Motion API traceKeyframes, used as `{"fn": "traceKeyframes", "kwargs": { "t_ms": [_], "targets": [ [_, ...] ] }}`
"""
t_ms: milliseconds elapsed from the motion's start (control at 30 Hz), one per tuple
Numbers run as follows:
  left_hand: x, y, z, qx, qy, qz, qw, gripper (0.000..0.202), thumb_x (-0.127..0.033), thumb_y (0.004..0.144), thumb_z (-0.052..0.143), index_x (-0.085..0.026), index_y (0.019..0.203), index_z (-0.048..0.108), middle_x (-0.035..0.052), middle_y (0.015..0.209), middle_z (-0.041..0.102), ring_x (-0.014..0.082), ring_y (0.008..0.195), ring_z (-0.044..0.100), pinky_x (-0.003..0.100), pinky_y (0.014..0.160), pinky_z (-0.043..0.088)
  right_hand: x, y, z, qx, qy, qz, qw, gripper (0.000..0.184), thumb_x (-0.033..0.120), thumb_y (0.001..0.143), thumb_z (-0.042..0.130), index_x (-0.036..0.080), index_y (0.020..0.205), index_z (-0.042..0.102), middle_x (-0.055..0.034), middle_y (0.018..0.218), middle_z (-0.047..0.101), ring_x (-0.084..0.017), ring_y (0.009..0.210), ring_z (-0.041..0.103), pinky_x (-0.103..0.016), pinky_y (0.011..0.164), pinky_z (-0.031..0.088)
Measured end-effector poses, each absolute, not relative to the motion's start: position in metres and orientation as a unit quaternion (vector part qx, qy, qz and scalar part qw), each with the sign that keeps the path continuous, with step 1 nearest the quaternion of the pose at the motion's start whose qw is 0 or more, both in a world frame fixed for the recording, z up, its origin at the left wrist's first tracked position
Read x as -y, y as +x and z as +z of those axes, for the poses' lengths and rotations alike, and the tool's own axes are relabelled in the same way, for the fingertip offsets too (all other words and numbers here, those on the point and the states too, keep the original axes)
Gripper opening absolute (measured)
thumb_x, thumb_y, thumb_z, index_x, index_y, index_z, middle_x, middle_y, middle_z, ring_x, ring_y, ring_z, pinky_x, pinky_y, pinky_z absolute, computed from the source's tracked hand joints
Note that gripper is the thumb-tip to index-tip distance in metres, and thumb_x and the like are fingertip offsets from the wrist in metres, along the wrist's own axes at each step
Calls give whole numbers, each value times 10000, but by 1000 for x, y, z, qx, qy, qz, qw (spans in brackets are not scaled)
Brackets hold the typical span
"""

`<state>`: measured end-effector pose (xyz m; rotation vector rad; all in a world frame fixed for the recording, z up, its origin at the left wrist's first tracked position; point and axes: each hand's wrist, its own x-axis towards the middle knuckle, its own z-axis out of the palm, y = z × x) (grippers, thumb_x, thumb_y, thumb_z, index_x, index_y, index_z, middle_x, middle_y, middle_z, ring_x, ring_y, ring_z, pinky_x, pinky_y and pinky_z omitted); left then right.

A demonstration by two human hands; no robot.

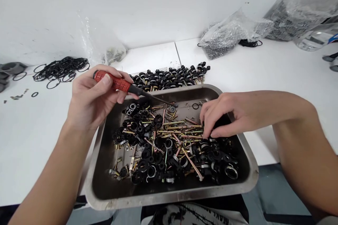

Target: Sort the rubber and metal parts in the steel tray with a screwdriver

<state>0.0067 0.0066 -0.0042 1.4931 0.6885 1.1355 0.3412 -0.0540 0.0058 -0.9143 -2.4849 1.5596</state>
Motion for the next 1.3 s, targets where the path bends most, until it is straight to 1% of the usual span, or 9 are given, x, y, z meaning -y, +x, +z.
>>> {"fn": "traceKeyframes", "kwargs": {
  "t_ms": [100, 200, 300, 467, 733, 867, 1033, 1133, 1300],
  "targets": [
    [0, 13, -4, -271, 640, 457, 555, 83, -330, 834, 754, -274, 894, 750, 59, 915, 760, 128, 522, 567, 311, 489, 584, 54, 338, 8, 808, -330, 487, 28, 259, 386, 937, 611, 273, 1050, 815, -35, 1079, 765, -210, 999, 694, -361, 890, 556],
    [5, 18, -4, -245, 646, 448, 568, 140, -318, 862, 745, -197, 930, 754, 95, 909, 757, 126, 538, 611, 253, 433, 516, 53, 336, 6, 812, -372, 448, 37, 262, 378, 931, 599, 284, 1057, 809, -24, 1151, 747, -216, 1022, 691, -375, 912, 555],
    [5, 20, -6, -225, 653, 441, 573, 165, -277, 896, 719, -134, 972, 748, 124, 916, 750, 126, 562, 642, 226, 448, 498, 52, 339, 1, 812, -403, 419, 48, 255, 383, 919, 603, 299, 1045, 809, -15, 1189, 734, -226, 1045, 683, -388, 923, 548],
    [4, 18, -8, -207, 659, 435, 578, 153, -251, 915, 695, -124, 986, 743, 135, 953, 747, 123, 575, 644, 233, 486, 519, 51, 345, -3, 815, -413, 404, 46, 267, 409, 915, 607, 305, 1060, 806, -23, 1201, 730, -245, 1072, 670, -411, 949, 531],
    [6, 15, -10, -214, 702, 352, 581, 157, -273, 870, 738, -187, 997, 768, 138, 950, 750, 171, 572, 662, 293, 497, 548, 52, 346, -1, 821, -396, 409, 51, 267, 441, 904, 626, 299, 1029, 814, -25, 1146, 746, -254, 1088, 665, -402, 929, 537],
    [3, 9, -15, -246, 685, 353, 588, 185, -324, 775, 828, -223, 924, 784, 140, 883, 751, 186, 522, 645, 302, 457, 521, 51, 347, -2, 824, -389, 409, 42, 266, 453, 910, 624, 309, 1030, 812, -22, 1151, 744, -253, 1086, 661, -398, 914, 533],
    [1, 9, -15, -259, 658, 364, 606, 214, -323, 743, 862, -210, 904, 781, 150, 872, 753, 185, 517, 642, 294, 446, 513, 49, 344, -1, 817, -397, 415, 47, 299, 460, 943, 585, 285, 1040, 807, -31, 1162, 738, -224, 1015, 674, -378, 888, 527],
    [3, 14, -12, -232, 661, 381, 604, 210, -314, 792, 825, -156, 922, 774, 168, 882, 749, 176, 530, 650, 285, 461, 532, 49, 340, 2, 805, -423, 409, 72, 324, 493, 949, 572, 280, 1023, 805, -27, 1139, 743, -213, 967, 681, -361, 849, 526],
    [3, 18, -12, -213, 652, 429, 588, 169, -232, 894, 719, -106, 1004, 744, 172, 983, 748, 175, 649, 697, 251, 496, 551, 49, 335, 3, 796, -451, 382, 129, 384, 570, 929, 583, 261, 913, 809, -34, 945, 763, -202, 837, 673, -341, 756, 503]
  ]
}}
